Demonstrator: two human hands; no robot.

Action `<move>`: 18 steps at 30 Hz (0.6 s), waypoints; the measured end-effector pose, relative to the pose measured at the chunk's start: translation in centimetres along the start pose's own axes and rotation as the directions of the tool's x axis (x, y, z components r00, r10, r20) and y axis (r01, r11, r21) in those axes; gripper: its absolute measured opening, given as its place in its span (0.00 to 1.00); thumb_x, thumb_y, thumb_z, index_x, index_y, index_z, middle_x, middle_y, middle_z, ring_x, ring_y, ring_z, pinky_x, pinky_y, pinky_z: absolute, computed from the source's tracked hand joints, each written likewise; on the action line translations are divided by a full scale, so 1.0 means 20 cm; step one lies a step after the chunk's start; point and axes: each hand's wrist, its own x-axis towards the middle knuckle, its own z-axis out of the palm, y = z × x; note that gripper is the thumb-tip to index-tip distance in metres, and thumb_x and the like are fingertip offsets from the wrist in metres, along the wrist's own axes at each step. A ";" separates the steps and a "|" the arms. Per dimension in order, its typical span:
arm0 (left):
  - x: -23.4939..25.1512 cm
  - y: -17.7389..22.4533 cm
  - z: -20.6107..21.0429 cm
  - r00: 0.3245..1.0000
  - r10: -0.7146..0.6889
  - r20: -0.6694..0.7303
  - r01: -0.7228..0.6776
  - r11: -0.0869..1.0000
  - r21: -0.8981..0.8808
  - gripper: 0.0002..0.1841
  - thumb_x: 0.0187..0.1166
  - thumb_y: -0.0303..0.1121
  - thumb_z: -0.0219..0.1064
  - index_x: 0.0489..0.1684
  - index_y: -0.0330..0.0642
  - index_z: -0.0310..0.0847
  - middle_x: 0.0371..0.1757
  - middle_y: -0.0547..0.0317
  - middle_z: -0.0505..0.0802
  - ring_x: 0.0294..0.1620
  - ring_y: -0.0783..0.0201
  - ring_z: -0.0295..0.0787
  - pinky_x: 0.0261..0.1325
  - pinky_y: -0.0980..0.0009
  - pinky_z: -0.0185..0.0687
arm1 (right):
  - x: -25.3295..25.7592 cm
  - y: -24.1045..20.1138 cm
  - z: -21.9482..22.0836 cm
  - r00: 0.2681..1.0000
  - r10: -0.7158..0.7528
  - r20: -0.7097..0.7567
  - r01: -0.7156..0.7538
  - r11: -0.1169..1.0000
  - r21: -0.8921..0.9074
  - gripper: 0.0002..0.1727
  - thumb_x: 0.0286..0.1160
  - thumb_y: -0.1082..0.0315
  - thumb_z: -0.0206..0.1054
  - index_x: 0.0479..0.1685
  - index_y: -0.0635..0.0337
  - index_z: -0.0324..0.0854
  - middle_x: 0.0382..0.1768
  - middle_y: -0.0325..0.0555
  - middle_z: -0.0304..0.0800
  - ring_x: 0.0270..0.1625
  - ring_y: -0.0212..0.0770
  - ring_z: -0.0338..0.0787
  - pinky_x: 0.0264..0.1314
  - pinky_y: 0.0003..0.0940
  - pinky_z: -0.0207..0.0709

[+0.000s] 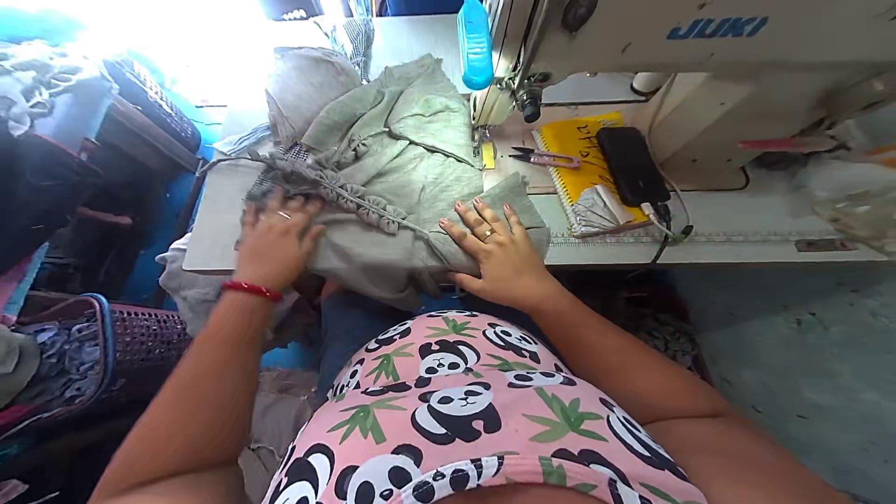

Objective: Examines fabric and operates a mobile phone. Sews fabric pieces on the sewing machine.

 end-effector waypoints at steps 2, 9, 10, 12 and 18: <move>0.09 -0.17 -0.13 0.998 -0.041 -0.048 0.045 0.997 0.069 0.19 0.87 0.32 0.59 0.72 0.36 0.82 0.81 0.31 0.77 0.87 0.23 0.58 0.81 0.19 0.46 | 0.00 0.00 0.01 1.000 0.008 0.001 -0.008 1.000 -0.002 0.46 0.71 0.31 0.60 0.93 0.35 0.60 0.94 0.46 0.54 0.96 0.53 0.46 0.89 0.74 0.32; -0.11 0.49 -0.06 0.946 0.180 -0.270 -0.238 0.950 -0.203 0.24 0.89 0.43 0.50 0.72 0.37 0.81 0.71 0.44 0.88 0.75 0.45 0.82 0.78 0.44 0.73 | -0.01 0.02 -0.01 1.000 0.000 0.019 -0.001 1.000 0.021 0.48 0.73 0.22 0.49 0.93 0.34 0.60 0.94 0.44 0.52 0.96 0.54 0.45 0.90 0.73 0.31; -0.13 0.50 0.03 0.951 0.241 -0.196 -0.276 0.945 -0.175 0.30 0.90 0.53 0.46 0.79 0.43 0.77 0.77 0.50 0.85 0.82 0.47 0.77 0.84 0.42 0.65 | -0.02 0.03 -0.02 1.000 -0.001 0.014 0.001 1.000 0.023 0.48 0.73 0.21 0.48 0.93 0.34 0.60 0.94 0.44 0.52 0.96 0.53 0.46 0.90 0.73 0.31; -0.11 0.39 0.15 0.969 0.243 -0.035 -0.246 0.963 -0.114 0.35 0.90 0.60 0.38 0.87 0.51 0.70 0.86 0.53 0.76 0.91 0.45 0.63 0.88 0.32 0.47 | -0.03 0.05 -0.02 1.000 -0.004 0.018 0.004 1.000 0.018 0.48 0.72 0.21 0.47 0.93 0.33 0.60 0.94 0.44 0.52 0.96 0.53 0.45 0.91 0.72 0.31; -0.02 0.21 -0.04 0.968 0.217 -0.129 -0.235 0.961 -0.149 0.20 0.88 0.43 0.58 0.63 0.39 0.89 0.70 0.41 0.88 0.77 0.36 0.78 0.78 0.32 0.65 | -0.05 0.05 -0.05 1.000 -0.013 -0.001 0.013 0.993 0.114 0.45 0.76 0.25 0.48 0.92 0.36 0.62 0.94 0.46 0.53 0.96 0.53 0.45 0.91 0.72 0.30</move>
